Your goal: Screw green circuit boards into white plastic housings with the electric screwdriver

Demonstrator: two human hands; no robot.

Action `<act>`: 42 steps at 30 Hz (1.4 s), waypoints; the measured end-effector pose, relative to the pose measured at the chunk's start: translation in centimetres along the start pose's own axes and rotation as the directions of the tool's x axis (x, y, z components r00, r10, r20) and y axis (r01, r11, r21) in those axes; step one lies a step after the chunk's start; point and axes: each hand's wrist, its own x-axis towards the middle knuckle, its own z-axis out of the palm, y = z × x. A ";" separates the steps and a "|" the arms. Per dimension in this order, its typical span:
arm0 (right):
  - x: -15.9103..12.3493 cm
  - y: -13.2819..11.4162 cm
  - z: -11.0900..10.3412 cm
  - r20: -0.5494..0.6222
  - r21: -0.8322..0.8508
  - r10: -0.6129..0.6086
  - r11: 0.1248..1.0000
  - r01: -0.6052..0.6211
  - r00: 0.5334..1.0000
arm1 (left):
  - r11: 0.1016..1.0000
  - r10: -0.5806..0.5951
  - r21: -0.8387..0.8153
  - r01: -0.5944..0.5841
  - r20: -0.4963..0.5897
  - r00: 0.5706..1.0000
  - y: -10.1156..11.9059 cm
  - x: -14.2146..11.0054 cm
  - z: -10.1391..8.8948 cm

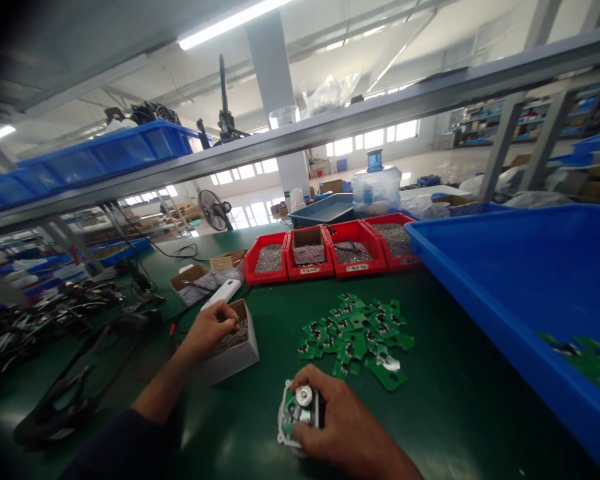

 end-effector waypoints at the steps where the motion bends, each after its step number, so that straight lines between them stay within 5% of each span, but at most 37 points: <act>1: 0.0 0.0 0.0 0.000 0.001 0.003 1.000 -0.003 1.000 | 0.999 0.012 -0.033 -0.012 0.002 1.000 0.0 -0.3 0.0; 14: -0.1 -0.5 -0.1 0.009 -0.032 0.012 0.999 -0.011 1.000 | 0.999 -0.024 0.039 0.020 0.103 0.994 0.6 -0.7 -0.1; 21: 0.1 -0.2 0.0 -0.002 -0.031 -0.001 1.000 0.001 1.000 | 1.000 -0.009 -0.019 0.009 0.018 1.000 2.6 -1.7 -0.8; 26: -0.1 -0.2 -0.1 0.005 0.000 -0.003 1.000 0.003 1.000 | 0.986 0.021 -0.164 -0.017 0.023 1.000 5.7 -5.1 -0.3; 31: -0.1 0.2 0.0 -0.019 0.038 -0.055 0.998 0.055 0.998 | 0.918 0.076 -0.396 0.024 0.234 0.969 7.6 -10.5 3.7; 35: 0.0 0.6 0.1 -0.028 0.051 -0.090 0.995 0.091 0.996 | 0.914 0.221 -0.382 -0.135 0.192 0.956 7.9 -12.6 5.8; 42: 0.2 0.6 0.2 -0.050 0.029 -0.119 0.992 0.121 0.992 | 0.893 0.408 -0.282 -0.350 0.181 0.895 7.8 -12.6 5.6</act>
